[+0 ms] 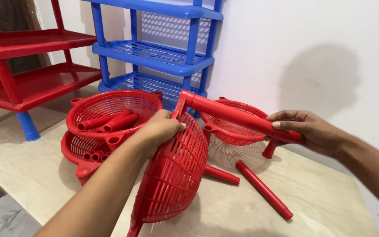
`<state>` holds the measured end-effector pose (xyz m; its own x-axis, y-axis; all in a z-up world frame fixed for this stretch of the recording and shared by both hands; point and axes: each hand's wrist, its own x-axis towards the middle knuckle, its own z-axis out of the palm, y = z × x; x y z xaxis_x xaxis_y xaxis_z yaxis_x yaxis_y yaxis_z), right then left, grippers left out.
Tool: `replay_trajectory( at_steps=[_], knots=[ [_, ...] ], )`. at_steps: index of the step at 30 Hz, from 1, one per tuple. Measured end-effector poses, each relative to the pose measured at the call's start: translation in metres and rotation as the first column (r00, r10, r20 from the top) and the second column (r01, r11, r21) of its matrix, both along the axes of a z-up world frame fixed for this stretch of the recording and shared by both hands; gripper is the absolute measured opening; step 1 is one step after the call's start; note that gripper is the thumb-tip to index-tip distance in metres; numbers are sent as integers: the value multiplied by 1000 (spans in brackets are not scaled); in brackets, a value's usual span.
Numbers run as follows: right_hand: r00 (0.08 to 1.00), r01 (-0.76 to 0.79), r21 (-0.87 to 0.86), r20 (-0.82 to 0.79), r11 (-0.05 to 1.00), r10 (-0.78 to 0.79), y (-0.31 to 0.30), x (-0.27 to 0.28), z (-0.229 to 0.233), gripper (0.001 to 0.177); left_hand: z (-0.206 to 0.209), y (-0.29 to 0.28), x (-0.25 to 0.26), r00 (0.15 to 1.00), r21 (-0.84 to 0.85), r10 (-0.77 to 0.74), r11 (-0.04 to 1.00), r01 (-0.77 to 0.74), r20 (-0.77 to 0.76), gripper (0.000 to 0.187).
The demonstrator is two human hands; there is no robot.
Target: The person disassembles a red plastic three-tier basket stand by removing the vertical poles and baskets, then reassembles it by inserting the poles back through the baskets and securing them in place.
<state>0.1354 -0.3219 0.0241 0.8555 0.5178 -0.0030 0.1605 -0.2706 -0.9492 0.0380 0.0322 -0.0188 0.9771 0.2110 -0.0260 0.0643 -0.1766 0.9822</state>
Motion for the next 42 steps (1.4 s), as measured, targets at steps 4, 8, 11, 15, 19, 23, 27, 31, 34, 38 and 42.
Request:
replay_trajectory(
  at_steps=[4, 8, 11, 15, 19, 23, 27, 31, 34, 38, 42],
  knots=[
    [963, 88, -521, 261, 849, 61, 27, -5, 33, 52, -6, 3, -5, 998, 54, -26, 998, 23, 57, 34],
    [925, 97, -693, 328, 714, 193, 73, -17, 50, 59, 1, -7, -4, 989, 131, -2, 991, -18, 149, 78],
    [925, -32, -674, 259, 738, 277, 102, -30, 52, 63, 11, -19, 2, 981, 260, 73, 958, -119, 180, 88],
    [936, -182, -567, 150, 804, 317, 118, -41, 52, 63, 19, -19, 4, 977, 345, 109, 923, -168, 184, 74],
    [976, -198, -562, -33, 803, 217, 127, -38, 44, 45, 25, -16, 8, 984, 337, 80, 933, -129, 157, 68],
    [966, -180, -704, 3, 687, 257, 134, -23, 30, 30, 33, -15, 14, 987, 382, 38, 919, -95, 154, 69],
    [947, -78, -674, 181, 734, 267, 130, -12, 12, 24, 34, -19, 18, 987, 423, 148, 892, -160, 61, 67],
    [705, 165, -550, 646, 819, 292, 131, -18, -8, 22, 32, -20, 22, 984, 487, 130, 856, -174, 124, 68],
    [531, 438, -472, 822, 765, 204, 132, -34, -19, 38, 29, -17, 24, 982, 460, 117, 871, -172, 147, 68],
    [431, 644, -476, 873, 599, 229, 142, -53, -18, 41, 26, -10, 23, 979, 427, 102, 888, -169, 174, 69],
    [739, 311, -711, 598, 630, 311, 136, -46, 14, 59, 26, -8, 22, 987, 341, 56, 934, -105, 149, 69]
  ],
)
